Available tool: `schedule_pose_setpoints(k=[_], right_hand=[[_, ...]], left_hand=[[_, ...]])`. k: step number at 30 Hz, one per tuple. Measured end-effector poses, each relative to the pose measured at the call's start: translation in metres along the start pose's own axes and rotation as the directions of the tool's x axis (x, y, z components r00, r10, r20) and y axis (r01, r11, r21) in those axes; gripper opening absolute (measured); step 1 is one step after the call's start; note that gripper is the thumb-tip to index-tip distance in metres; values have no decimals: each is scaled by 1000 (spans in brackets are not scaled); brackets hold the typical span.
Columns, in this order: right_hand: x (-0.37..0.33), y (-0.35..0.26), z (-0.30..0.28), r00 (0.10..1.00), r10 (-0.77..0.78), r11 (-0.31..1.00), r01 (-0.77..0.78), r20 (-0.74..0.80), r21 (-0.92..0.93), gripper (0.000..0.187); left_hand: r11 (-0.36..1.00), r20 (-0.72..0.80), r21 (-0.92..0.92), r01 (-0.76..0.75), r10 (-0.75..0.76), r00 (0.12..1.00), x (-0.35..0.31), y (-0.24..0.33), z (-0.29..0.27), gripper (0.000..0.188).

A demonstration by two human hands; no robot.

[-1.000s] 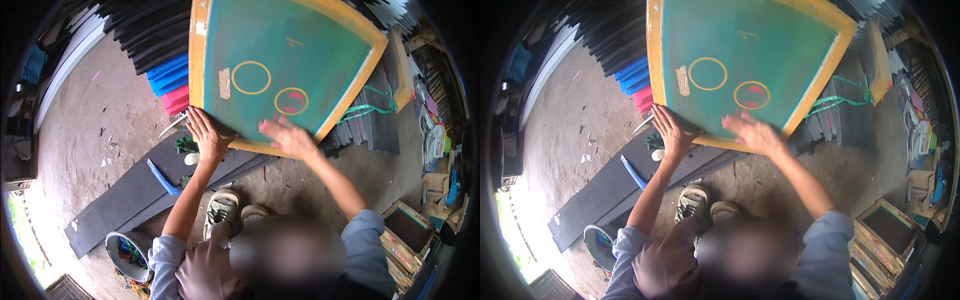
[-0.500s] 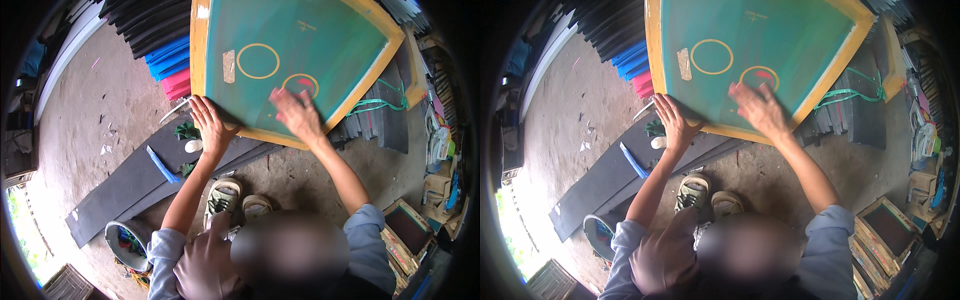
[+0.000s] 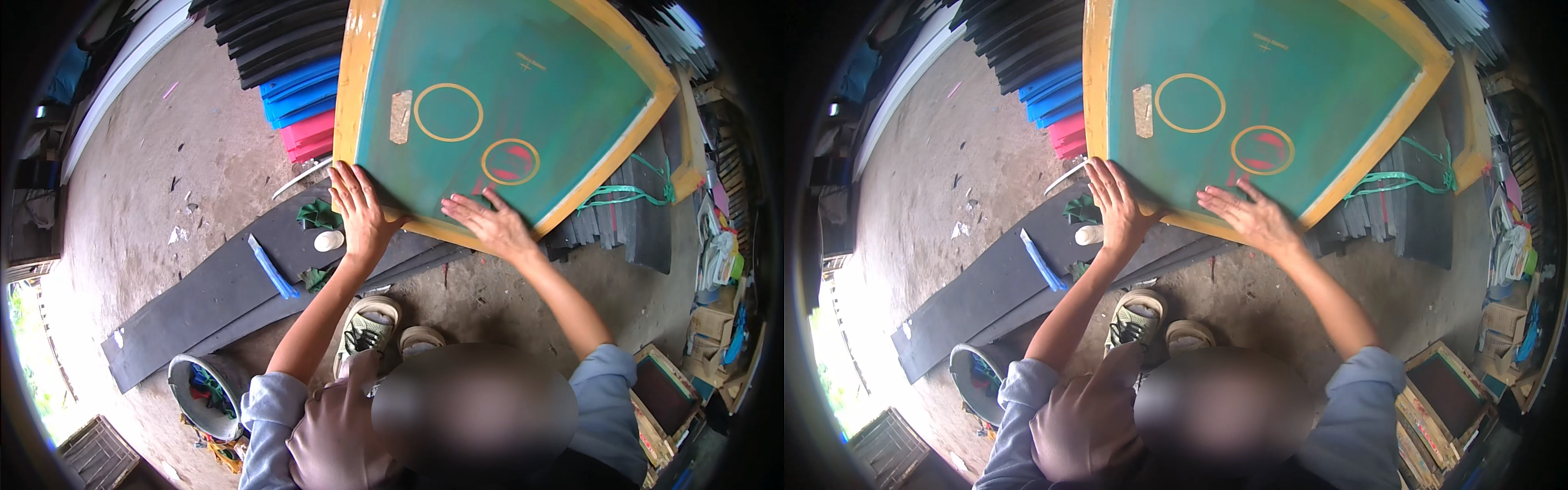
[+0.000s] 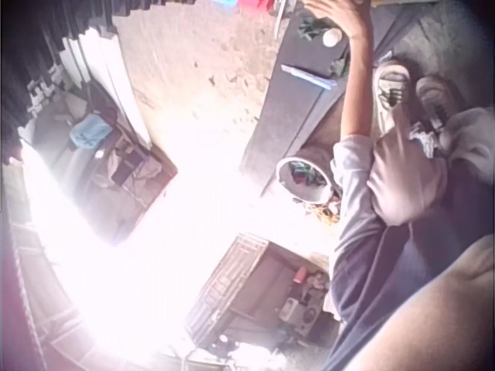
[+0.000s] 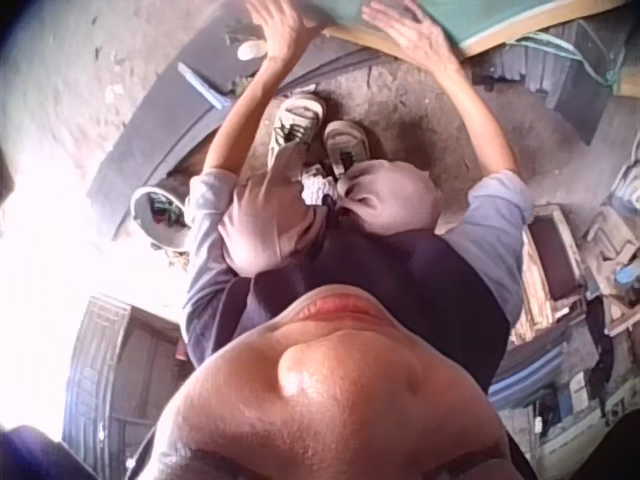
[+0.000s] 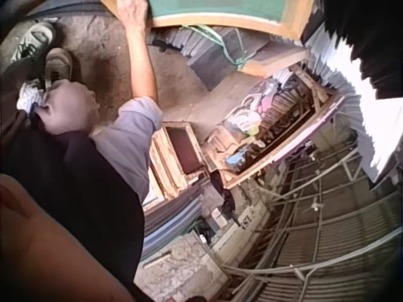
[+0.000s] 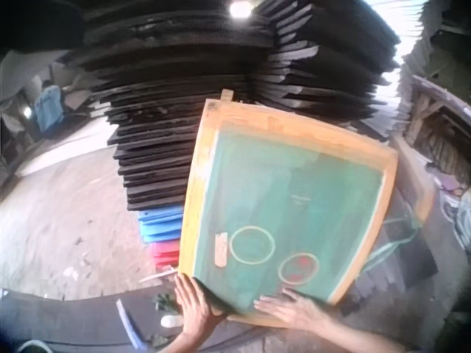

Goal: The person sits on the floor and repeatedly wipes a green board with a yellow frame using a green cloth. They occasionally apply liquid from a small white bottle onto the cloth and continue wiping the board surface.

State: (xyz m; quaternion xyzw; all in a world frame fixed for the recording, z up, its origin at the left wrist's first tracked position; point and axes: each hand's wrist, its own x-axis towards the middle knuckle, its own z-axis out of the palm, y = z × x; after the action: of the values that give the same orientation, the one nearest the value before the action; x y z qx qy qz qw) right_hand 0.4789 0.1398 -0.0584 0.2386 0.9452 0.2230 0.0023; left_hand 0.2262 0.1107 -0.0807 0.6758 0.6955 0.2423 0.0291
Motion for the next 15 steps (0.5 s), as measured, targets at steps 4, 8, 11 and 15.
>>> schedule_pose_setpoints(k=[4, 8, 11, 15], right_hand=[[50, 50, -37, 708, 652, 758, -619, -269, 207, 57], [54, -15, -3, 877, 459, 867, -407, -141, 287, 54], [47, -49, 4, 995, -22, 806, 76, -99, 587, 44], [71, -57, 4, 987, 52, 761, 61, -154, 646, 30]], left_hand=[[999, 10, 3, 40, -40, 999, -3, -9, -7, 128], [999, 162, 40, -12, 5, 987, -1, 1, -28, 121], [972, 188, -234, -15, 61, 980, -10, -18, -52, 105], [862, -8, -504, 50, -63, 998, -24, -43, -102, 63]])
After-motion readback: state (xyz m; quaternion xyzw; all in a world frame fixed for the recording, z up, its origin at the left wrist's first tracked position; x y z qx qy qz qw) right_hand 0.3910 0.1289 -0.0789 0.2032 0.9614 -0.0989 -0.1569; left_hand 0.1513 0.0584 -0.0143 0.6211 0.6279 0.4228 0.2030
